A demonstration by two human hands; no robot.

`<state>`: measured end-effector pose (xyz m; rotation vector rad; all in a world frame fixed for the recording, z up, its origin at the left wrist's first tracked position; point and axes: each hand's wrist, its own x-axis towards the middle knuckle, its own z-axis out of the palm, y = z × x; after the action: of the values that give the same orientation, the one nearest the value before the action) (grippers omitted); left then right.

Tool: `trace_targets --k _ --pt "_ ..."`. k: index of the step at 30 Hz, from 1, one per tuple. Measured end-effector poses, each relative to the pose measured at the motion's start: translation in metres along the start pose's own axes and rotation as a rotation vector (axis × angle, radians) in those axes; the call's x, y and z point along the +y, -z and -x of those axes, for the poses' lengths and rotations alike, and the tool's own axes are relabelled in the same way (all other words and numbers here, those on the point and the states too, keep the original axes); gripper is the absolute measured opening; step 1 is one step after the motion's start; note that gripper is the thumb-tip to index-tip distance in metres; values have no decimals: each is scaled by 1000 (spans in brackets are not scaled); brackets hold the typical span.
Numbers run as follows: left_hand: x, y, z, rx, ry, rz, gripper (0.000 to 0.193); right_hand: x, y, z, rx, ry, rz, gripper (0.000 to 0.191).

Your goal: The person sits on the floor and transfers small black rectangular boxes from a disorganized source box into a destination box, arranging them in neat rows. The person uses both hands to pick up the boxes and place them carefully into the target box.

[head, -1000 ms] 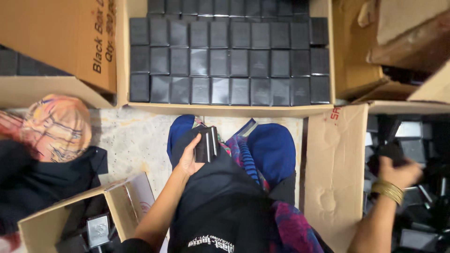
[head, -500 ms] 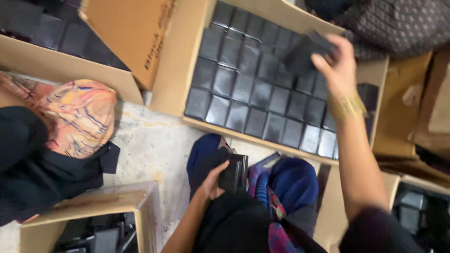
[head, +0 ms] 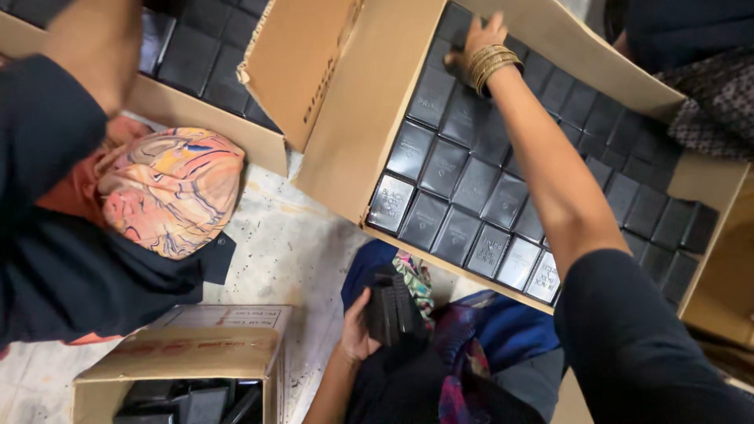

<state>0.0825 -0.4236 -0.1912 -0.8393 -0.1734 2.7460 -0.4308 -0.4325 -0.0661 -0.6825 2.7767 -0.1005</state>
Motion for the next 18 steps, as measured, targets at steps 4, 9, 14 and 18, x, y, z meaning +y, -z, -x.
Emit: trace_targets --k 4,9,14,18 --pt "20 -48 7 -51 -195 -29 63 -41 43 121 338 495 -383 46" --pt "44 -139 -20 107 -850 -761 73 -72 52 255 -782 234 -368 105" --pt "22 -146 -11 262 -1210 -1109 80 1 31 179 -39 483 -744 72" --pt "2 -81 10 448 -1125 -1532 45 50 17 58 -37 -95 -1150 69"
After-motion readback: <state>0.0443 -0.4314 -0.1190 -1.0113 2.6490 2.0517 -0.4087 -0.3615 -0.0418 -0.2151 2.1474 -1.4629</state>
